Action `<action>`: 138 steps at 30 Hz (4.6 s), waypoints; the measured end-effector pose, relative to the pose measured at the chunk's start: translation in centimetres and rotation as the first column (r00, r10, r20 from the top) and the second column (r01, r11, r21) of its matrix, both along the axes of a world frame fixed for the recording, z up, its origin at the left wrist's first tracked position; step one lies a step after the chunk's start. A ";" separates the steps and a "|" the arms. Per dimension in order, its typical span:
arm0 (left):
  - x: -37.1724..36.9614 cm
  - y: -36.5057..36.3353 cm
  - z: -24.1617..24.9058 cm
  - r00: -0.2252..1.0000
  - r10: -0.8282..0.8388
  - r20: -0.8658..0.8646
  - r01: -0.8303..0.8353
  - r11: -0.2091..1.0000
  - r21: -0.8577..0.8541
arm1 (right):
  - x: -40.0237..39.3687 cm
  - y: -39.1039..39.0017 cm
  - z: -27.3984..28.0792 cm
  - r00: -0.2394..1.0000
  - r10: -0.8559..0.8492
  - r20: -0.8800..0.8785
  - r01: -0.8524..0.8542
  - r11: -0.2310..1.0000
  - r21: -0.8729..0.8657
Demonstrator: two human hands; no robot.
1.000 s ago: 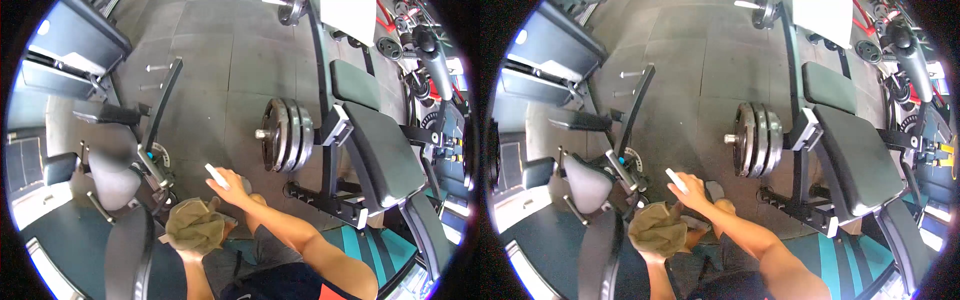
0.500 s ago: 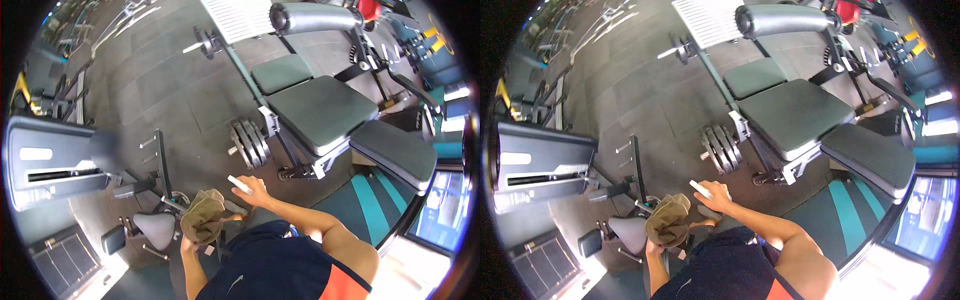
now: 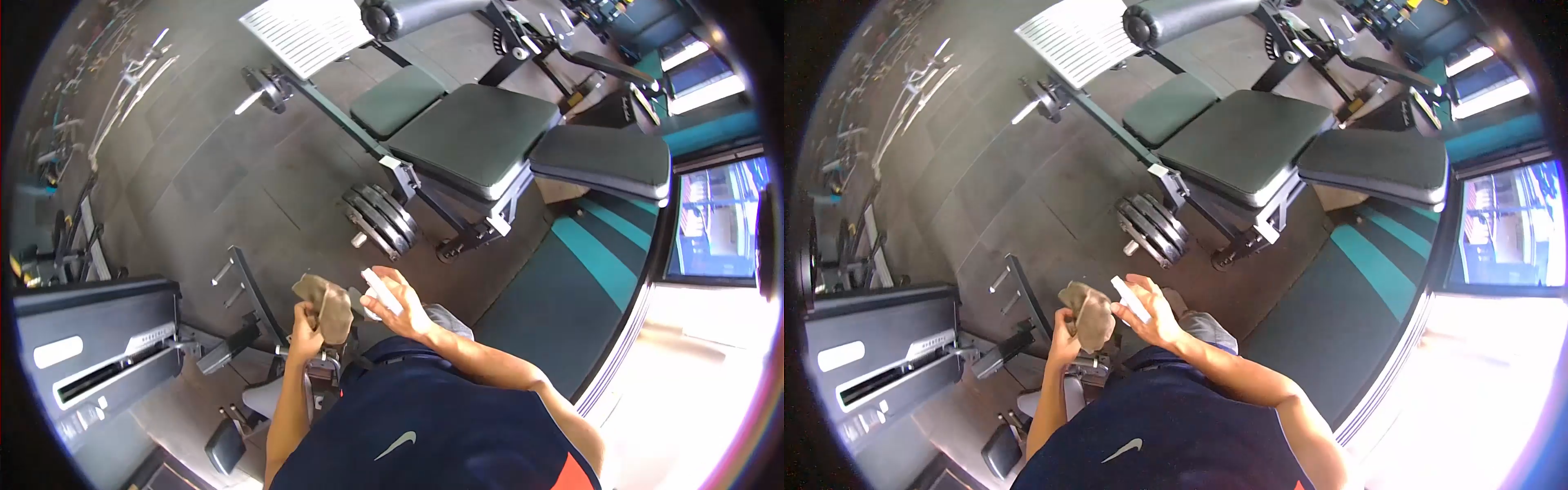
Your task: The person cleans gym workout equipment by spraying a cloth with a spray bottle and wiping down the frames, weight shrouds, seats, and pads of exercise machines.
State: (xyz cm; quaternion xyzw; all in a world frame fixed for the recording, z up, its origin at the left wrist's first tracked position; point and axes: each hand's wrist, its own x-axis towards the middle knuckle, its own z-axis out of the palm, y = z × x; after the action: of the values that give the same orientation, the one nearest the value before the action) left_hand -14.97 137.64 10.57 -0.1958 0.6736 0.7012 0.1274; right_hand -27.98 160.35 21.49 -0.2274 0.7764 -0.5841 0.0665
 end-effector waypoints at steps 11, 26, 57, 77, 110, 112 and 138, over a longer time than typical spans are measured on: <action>-8.3 12.3 8.4 0.591 -0.723 -0.358 0.577 0.689 -0.438 | 5.3 3.9 -1.1 0.910 -0.406 -0.077 0.411 0.909 0.062; -7.9 24.9 9.9 0.340 -0.732 -0.590 0.504 0.672 -0.543 | 7.0 25.9 2.1 0.916 0.149 0.373 -0.146 0.989 -0.037; -0.4 37.5 19.0 0.519 -0.744 -0.421 0.281 0.613 -0.738 | 4.3 42.5 7.8 0.962 -0.269 -0.046 0.263 0.958 -0.111; -4.0 40.9 22.4 0.276 -0.829 -0.486 0.401 0.559 -0.726 | 5.1 44.2 11.7 0.876 0.423 0.230 -0.482 0.782 0.395; -5.7 47.3 17.7 0.251 -0.823 -0.510 0.381 0.568 -0.729 | 4.7 57.8 -11.2 0.546 -0.838 -0.023 0.687 0.432 0.584; -6.8 45.7 16.7 0.443 -0.859 -0.257 0.347 0.428 -0.835 | 5.7 58.3 -9.9 0.723 -0.685 0.093 0.308 0.439 0.844; -1.7 38.0 11.3 0.517 -0.778 -0.356 0.602 0.626 -0.495 | 4.8 43.4 -5.9 0.661 -0.339 0.669 0.641 0.719 -0.269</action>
State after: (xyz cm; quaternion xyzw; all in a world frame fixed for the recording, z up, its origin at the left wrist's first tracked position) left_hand -16.65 175.64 21.87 0.2810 0.8016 0.4991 0.1714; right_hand -23.20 203.73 15.63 0.1773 0.5783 -0.7930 0.0727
